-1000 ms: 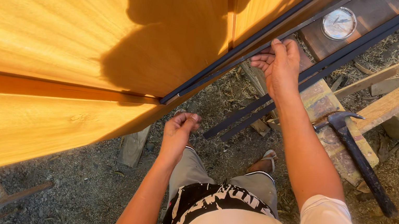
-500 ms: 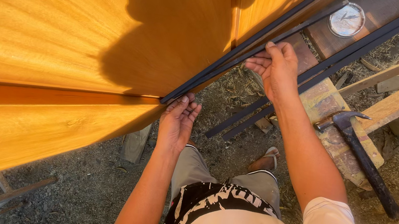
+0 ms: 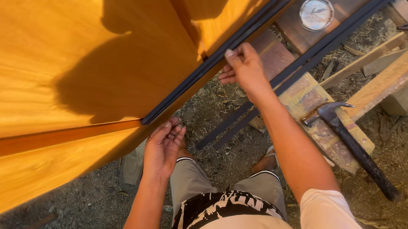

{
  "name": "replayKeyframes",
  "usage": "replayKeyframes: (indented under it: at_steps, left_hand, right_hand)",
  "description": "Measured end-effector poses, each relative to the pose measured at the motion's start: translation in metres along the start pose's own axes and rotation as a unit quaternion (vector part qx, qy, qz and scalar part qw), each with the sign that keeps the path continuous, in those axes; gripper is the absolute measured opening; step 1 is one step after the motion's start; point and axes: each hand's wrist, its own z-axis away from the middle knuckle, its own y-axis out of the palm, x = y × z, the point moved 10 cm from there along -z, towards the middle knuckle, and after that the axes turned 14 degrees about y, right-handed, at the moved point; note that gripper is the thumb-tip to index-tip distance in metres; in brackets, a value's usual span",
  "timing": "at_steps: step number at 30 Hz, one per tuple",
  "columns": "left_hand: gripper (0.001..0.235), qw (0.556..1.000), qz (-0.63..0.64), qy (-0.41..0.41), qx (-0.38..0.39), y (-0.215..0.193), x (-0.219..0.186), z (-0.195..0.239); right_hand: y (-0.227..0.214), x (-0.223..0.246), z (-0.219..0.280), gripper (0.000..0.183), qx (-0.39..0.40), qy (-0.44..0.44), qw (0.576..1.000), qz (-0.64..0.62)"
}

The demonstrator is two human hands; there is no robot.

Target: The person installs a black metal door frame onto a wooden door using a hammer and nails. They position the frame along the door edge, insert nails, and hammer them in repeatedly to secure the frame.

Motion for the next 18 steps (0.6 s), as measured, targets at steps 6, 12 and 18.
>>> replayKeyframes:
  at_steps: [6,12,18]
  left_hand:
    - [0.019,0.996,-0.065,-0.051,-0.012,-0.031,0.033,0.017]
    - [0.019,0.99,-0.114,-0.084,0.023,-0.017,0.058,0.023]
    - [0.022,0.982,-0.164,-0.07,0.067,0.028,0.061,0.009]
  right_hand:
    - [-0.003,0.013,-0.004,0.035,-0.038,-0.043,0.982,0.18]
    - [-0.001,0.045,0.011,0.035,-0.057,-0.241,0.914,0.322]
    - [-0.025,0.012,-0.01,0.035,-0.009,-0.055,0.975,0.213]
